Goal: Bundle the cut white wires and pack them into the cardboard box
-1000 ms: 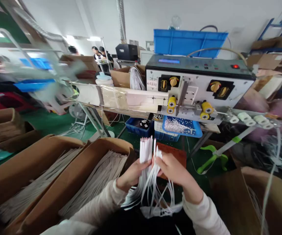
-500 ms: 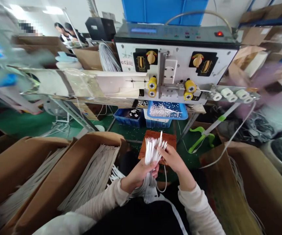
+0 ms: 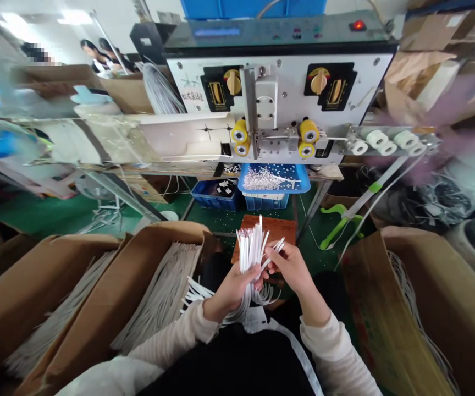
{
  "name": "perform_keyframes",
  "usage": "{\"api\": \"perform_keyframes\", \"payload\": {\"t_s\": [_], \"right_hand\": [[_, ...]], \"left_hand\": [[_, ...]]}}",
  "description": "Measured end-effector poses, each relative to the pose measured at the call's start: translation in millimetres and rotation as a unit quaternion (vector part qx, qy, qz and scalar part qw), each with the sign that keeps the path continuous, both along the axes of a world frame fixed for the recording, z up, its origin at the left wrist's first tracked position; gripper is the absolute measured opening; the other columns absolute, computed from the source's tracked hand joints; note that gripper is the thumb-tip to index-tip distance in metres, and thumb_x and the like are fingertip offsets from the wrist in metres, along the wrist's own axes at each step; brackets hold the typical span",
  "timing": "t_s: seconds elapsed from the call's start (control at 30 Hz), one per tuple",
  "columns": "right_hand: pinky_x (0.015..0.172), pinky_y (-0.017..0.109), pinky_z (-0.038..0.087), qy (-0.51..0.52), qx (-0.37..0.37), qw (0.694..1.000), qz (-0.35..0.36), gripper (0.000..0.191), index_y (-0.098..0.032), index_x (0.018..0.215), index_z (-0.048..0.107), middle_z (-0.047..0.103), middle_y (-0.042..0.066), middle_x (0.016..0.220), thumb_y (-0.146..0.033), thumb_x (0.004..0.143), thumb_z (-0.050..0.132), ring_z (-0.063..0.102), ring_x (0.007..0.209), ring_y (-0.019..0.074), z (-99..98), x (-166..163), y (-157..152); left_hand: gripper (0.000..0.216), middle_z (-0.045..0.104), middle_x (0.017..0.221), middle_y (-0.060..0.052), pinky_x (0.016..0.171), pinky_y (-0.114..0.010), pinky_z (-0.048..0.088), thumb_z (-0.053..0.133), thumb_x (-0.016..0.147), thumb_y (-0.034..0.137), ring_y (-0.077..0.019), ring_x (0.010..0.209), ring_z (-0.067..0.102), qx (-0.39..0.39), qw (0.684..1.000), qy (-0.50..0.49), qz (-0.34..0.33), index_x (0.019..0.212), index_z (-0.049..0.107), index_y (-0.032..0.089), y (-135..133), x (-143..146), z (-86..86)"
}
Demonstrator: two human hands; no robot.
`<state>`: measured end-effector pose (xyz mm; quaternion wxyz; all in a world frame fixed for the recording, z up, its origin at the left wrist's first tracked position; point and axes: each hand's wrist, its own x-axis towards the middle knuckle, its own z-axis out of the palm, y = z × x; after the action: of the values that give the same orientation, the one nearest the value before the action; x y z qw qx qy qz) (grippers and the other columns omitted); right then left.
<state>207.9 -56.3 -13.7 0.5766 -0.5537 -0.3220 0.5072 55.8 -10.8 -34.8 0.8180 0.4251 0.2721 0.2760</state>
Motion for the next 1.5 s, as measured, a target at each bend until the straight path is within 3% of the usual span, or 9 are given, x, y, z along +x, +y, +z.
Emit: {"api": "perform_keyframes", "payload": {"t_s": [0.27,0.43,0.57,0.7,0.8,0.9,1.07,1.23,1.5], "right_hand": [[0.052,0.025,0.051,-0.037,-0.007,0.999,-0.020,0.042,-0.016,0.088,0.066,0.060,-0.001,0.062,-0.057,0.078,0.073,0.059,0.053,0.0132,-4.3,-6.5,3.0],[0.054,0.027,0.054,-0.140,0.076,0.987,-0.016,0.035,-0.017,0.083,0.063,0.062,0.002,0.070,-0.052,0.088,0.065,0.062,0.057,0.0139,12.6,9.2,-0.5],[0.051,0.026,0.052,-0.264,0.144,0.954,0.008,0.029,-0.020,0.080,0.063,0.061,0.001,0.070,-0.045,0.093,0.061,0.060,0.055,0.0133,62.9,39.9,-6.2],[0.052,0.026,0.053,-0.400,0.190,0.894,0.070,0.029,-0.023,0.076,0.066,0.063,0.002,0.066,-0.045,0.094,0.060,0.061,0.054,0.0134,116.5,49.4,26.9],[0.053,0.025,0.054,-0.427,0.208,0.862,0.179,0.033,-0.022,0.075,0.069,0.065,0.002,0.063,-0.049,0.092,0.063,0.064,0.053,0.0130,138.3,9.4,91.8],[0.049,0.021,0.052,-0.342,0.244,0.867,0.267,0.031,-0.017,0.082,0.070,0.062,-0.001,0.060,-0.048,0.086,0.070,0.063,0.050,0.0107,145.5,-70.1,166.7],[0.063,0.019,0.056,-0.135,0.345,0.900,0.231,0.037,-0.011,0.091,0.065,0.063,-0.002,0.081,-0.048,0.087,0.066,0.068,0.069,0.0083,144.7,-190.4,251.5],[0.064,0.018,0.058,-0.013,0.320,0.933,0.166,0.041,-0.016,0.096,0.061,0.061,-0.003,0.079,-0.054,0.084,0.068,0.067,0.071,0.0074,106.6,-210.1,268.5],[0.058,0.019,0.058,0.062,0.031,0.996,0.053,0.040,-0.019,0.077,0.053,0.056,-0.006,0.061,-0.052,0.079,0.074,0.057,0.054,0.0066,-55.7,-165.5,232.3]], "left_hand": [[0.039,0.064,0.071,-0.003,0.049,-0.024,0.040,0.078,0.076,0.047,-0.0075,0.049,0.050,-0.020,0.997,0.002,0.075,0.083,0.063,0.011,4.2,0.4,-4.5],[0.047,0.069,0.073,-0.003,0.060,-0.028,0.052,0.086,0.066,0.045,-0.0172,0.065,0.066,-0.095,0.986,-0.005,0.136,0.091,0.061,0.014,27.0,-15.0,-1.9],[0.018,0.056,0.060,0.009,0.053,-0.019,0.040,0.070,0.085,0.029,-0.0048,0.049,0.051,-0.044,0.968,-0.101,0.226,0.088,0.060,0.014,66.9,-77.8,23.3],[0.006,0.047,0.056,0.009,0.047,-0.018,0.030,0.067,0.087,0.020,-0.0024,0.044,0.039,-0.006,0.944,-0.133,0.301,0.084,0.064,0.016,77.5,-186.9,60.7],[0.009,0.042,0.054,0.008,0.045,-0.017,0.029,0.060,0.091,0.016,-0.0031,0.041,0.035,0.040,0.909,-0.124,0.396,0.085,0.066,0.019,45.7,-264.2,84.4],[0.013,0.042,0.053,0.008,0.044,-0.017,0.026,0.053,0.094,0.014,-0.0027,0.040,0.032,0.090,0.865,-0.136,0.474,0.090,0.065,0.018,-3.8,-315.8,96.7],[0.009,0.039,0.050,0.010,0.044,-0.020,0.024,0.070,0.082,0.024,-0.0045,0.041,0.025,0.138,0.868,-0.085,0.469,0.082,0.062,0.023,-67.0,-349.4,84.3],[0.013,0.036,0.053,0.007,0.045,-0.021,0.027,0.073,0.080,0.031,-0.0067,0.044,0.028,0.043,0.908,-0.029,0.415,0.083,0.063,0.024,-71.6,-339.2,40.3],[0.026,0.037,0.055,0.006,0.048,-0.020,0.031,0.075,0.080,0.038,-0.0060,0.046,0.027,-0.119,0.957,-0.059,0.257,0.083,0.057,0.019,-42.8,-282.9,-13.7]]}}
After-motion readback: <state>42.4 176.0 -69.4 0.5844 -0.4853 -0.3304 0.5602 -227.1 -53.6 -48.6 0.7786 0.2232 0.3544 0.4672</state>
